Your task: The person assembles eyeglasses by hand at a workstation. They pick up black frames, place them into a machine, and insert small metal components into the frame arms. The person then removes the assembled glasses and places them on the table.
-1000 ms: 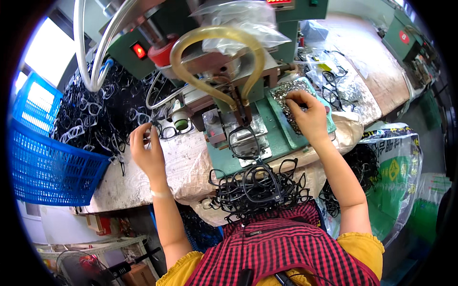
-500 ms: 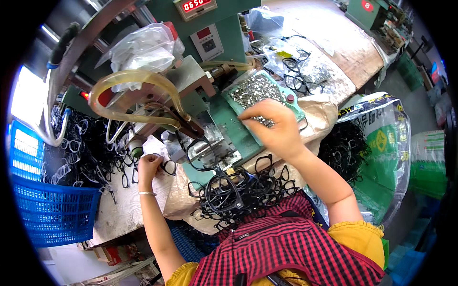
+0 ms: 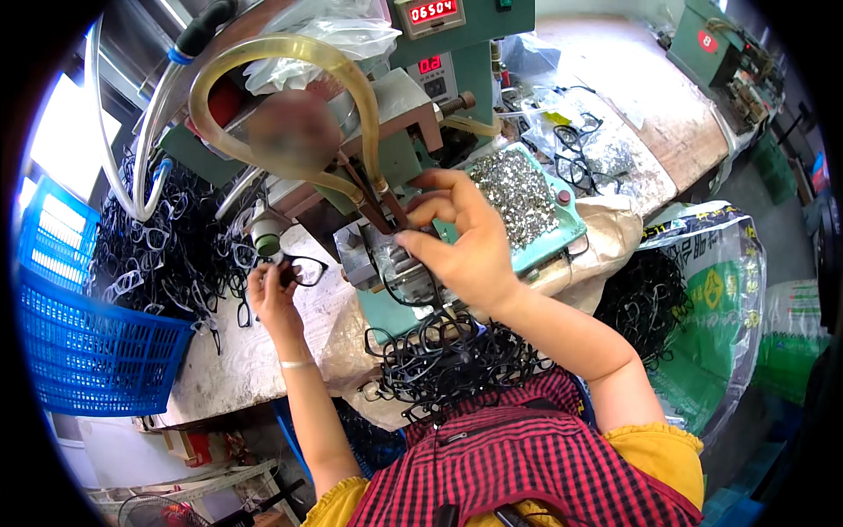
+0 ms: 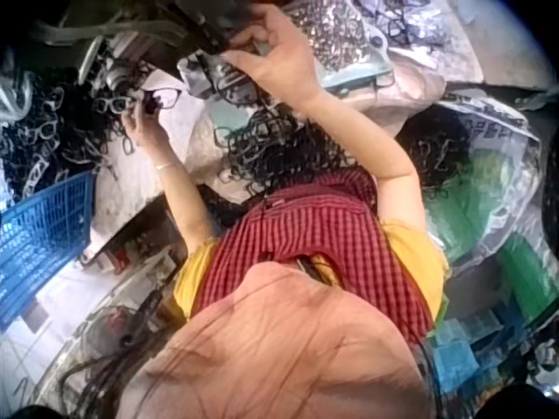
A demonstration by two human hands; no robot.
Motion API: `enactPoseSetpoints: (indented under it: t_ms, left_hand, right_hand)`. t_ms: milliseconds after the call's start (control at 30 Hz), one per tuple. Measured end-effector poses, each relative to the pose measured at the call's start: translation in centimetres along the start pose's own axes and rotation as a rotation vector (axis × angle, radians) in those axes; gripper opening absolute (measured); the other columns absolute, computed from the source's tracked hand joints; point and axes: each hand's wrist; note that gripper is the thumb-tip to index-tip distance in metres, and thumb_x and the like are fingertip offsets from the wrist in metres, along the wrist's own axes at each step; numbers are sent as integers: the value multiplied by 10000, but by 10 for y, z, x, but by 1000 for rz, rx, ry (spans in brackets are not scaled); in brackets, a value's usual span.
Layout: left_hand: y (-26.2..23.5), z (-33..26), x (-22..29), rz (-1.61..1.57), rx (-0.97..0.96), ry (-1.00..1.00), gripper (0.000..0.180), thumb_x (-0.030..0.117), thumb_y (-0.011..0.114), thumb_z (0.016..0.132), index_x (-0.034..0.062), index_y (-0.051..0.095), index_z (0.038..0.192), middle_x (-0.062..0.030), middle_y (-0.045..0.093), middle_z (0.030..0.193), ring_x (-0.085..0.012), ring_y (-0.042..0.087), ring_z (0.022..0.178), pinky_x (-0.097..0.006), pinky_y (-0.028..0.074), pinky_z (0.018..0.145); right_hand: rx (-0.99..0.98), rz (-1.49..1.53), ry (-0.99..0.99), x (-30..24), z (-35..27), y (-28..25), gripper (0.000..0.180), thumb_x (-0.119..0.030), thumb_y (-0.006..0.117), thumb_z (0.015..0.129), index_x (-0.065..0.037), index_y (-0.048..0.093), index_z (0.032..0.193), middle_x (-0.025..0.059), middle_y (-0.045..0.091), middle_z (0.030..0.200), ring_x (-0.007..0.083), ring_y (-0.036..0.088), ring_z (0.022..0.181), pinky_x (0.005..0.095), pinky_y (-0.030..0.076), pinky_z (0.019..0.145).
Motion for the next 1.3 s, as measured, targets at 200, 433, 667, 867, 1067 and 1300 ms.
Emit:
enactPoseSetpoints:
  t_ms: [200,433,667,867,1067,1300]
  left_hand:
    - [75,-84,81,54,-193,666,60,67,511,1035,65,567,1013,-171,707,1033,-296,694,947,-490,575,892]
    - [134,-91,103,609,-855,999,268,-9,735,781,68,601,1000,-122,757,1015,-332,728,943,-532,566,912]
    - [137,-90,94,572,-860,951,285,2,734,791,74,579,1019,-139,757,995,-340,716,889,-538,541,932]
    - [134,-101,95,604,-816,909,268,11,736,817,80,578,1021,-140,762,997,-344,719,941,-553,527,968]
    - [131,-101,83,535,-802,890,309,40,750,817,78,584,1076,-151,754,1050,-357,705,996,-558,493,1020]
    - [47,-99,58,832,-1,1034,246,5,634,945,-6,631,1190,-177,685,1196,-308,646,1146,-427,479,1056]
  right_hand:
    - [-55,58,158,-32,-16,-3,546,-22,660,853,18,474,1365,115,699,1123,180,657,1073,315,472,958]
    - [166,-427,6,17,6,-78,422,-34,670,858,-36,614,1277,142,677,1181,231,659,1073,358,499,956]
    - [-22,-930,-257,50,-1,-102,177,-80,741,746,-105,762,919,140,682,1161,320,611,1147,418,509,960]
    - [-395,-1125,-360,76,21,-74,133,-163,778,680,-188,781,810,104,610,1316,308,520,1285,425,530,923]
    - [-491,-1262,-412,92,29,-68,134,-184,725,698,-198,787,816,73,648,1273,268,543,1250,402,541,822]
    - [-110,-815,-61,64,24,-84,151,-156,739,775,-83,696,901,115,716,961,276,681,930,412,538,739]
Point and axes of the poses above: each hand's wrist, its own z-axis towards the middle knuckle, its own y-axis out of the palm, x = y × z
